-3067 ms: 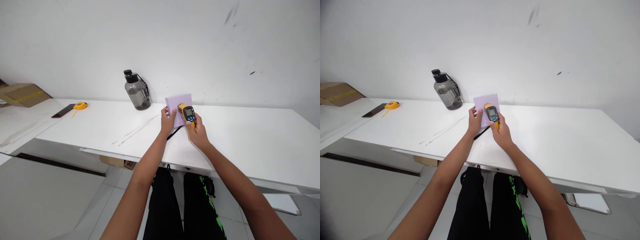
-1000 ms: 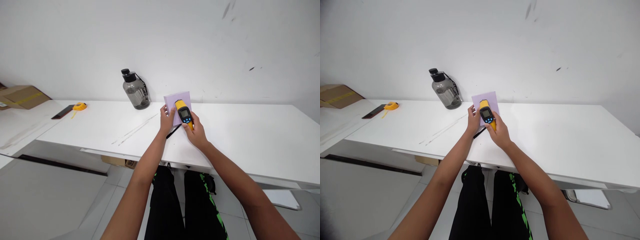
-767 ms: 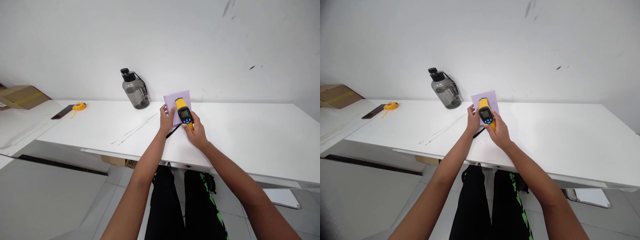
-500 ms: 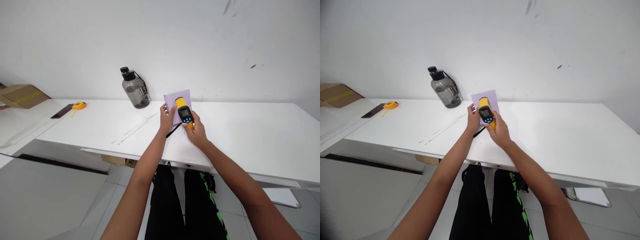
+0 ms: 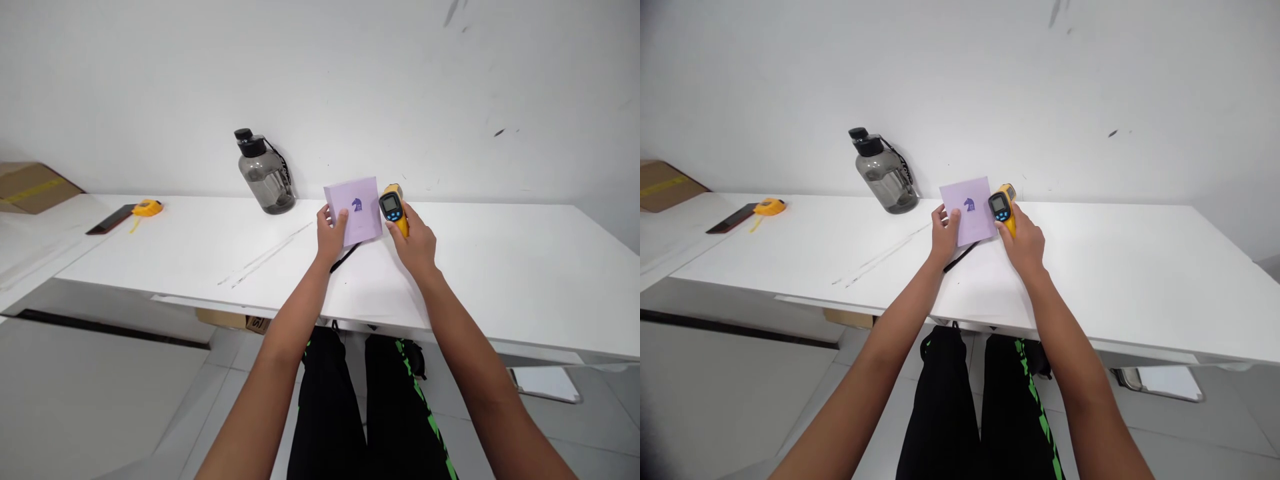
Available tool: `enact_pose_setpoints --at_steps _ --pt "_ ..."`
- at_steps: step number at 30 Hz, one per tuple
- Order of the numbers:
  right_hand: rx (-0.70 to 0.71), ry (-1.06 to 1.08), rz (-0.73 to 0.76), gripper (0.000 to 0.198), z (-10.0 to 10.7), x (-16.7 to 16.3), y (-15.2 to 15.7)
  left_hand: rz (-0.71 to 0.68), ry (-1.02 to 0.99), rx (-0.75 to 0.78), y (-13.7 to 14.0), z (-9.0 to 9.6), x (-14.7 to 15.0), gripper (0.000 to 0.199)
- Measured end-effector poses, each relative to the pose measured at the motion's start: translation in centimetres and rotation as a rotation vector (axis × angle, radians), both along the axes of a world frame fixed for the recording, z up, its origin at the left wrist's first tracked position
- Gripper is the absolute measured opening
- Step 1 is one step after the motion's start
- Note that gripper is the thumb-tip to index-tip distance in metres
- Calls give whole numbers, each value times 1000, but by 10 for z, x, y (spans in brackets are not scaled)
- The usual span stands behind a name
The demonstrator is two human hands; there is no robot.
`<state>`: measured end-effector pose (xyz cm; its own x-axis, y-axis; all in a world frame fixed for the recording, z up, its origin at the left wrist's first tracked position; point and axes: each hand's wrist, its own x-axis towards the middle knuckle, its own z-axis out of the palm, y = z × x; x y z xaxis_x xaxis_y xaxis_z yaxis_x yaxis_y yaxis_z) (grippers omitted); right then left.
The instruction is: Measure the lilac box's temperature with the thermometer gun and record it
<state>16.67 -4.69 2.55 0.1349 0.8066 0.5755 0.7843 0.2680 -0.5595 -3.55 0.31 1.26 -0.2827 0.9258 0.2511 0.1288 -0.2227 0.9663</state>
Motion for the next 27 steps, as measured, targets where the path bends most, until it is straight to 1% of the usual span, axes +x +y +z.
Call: enact_pose_setpoints --at_steps 4,7,9,11,16,19,21,24,26,27 --pt "-28 -87 -86 64 -13 6 13 35 4 -4 -4 2 1 72" --pt "-96 -214 -106 57 -21 8 20 113 29 14 -2 1 0 79" --pt "-152 -300 -101 53 -23 7 22 166 43 30 1 -2 -3 84" --pt "-193 -358 -100 50 -23 5 22 187 44 38 3 -4 -5 85" --pt "-238 -421 -131 48 -24 2 23 217 89 89 6 -7 -7 91" --pt "-275 -449 -123 47 -26 1 24 211 128 104 5 -8 -7 94" --pt "-272 -449 -116 46 -26 0 24 208 135 109 5 -8 -7 95" --pt "-207 -431 -117 44 -21 -5 20 197 118 113 6 -11 -7 96" --pt "-158 -447 -61 42 -16 -11 16 192 117 111 8 -12 -7 97" --pt "-143 -472 1 42 -14 -14 15 191 120 112 8 -13 -7 97"
